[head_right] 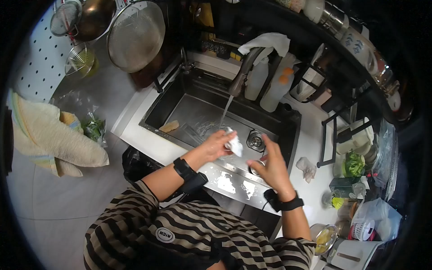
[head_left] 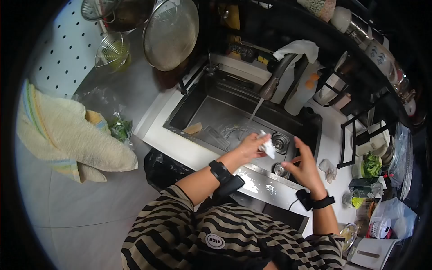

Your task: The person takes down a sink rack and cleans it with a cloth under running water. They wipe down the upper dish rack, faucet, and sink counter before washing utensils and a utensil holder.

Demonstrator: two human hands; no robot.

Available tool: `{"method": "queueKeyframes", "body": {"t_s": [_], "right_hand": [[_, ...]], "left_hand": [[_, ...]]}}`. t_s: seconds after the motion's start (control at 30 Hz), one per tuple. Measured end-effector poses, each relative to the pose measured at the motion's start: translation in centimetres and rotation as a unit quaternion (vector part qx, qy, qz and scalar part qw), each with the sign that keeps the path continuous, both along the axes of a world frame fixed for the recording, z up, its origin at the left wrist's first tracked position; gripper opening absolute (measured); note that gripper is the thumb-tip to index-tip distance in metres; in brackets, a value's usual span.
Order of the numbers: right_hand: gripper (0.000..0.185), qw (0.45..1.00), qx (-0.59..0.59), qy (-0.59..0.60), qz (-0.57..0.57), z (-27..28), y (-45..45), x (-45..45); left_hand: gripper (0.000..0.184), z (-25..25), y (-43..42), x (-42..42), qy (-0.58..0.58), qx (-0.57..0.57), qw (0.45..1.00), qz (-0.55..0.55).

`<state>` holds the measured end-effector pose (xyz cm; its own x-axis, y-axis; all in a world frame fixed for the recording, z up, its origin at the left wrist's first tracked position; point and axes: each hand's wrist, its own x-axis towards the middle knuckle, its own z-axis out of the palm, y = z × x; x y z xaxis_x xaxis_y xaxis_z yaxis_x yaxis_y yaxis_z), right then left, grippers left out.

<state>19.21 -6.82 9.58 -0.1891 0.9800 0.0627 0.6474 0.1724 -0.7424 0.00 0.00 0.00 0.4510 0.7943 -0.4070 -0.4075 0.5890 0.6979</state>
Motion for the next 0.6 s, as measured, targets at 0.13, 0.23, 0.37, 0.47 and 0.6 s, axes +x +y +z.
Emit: {"method": "queueKeyframes", "body": {"t_s": [0.13,0.23,0.37,0.47,0.6], "right_hand": [[0.063,0.996,0.069,-0.053,0.012,-1.9,0.7,-0.9],[0.041,0.993,0.098,-0.050,-0.040,-1.0,0.9,-0.8],[0.033,0.992,0.056,-0.073,-0.080,3.2,-1.8,0.6],[0.033,0.974,-0.048,-0.122,-0.184,6.7,-7.5,3.6],[0.021,0.937,-0.147,-0.114,-0.295,14.6,-18.8,7.6]], "left_hand": [[0.040,0.8,-1.8,4.5,0.014,0.127,0.991,-0.029],[0.044,3.1,-1.3,5.0,0.025,0.204,0.972,-0.118],[0.047,3.7,-0.7,5.4,-0.016,0.270,0.921,-0.279],[0.044,4.8,-0.1,5.3,-0.025,0.257,0.884,-0.389],[0.039,4.3,3.1,3.0,0.003,0.284,0.858,-0.428]]}}
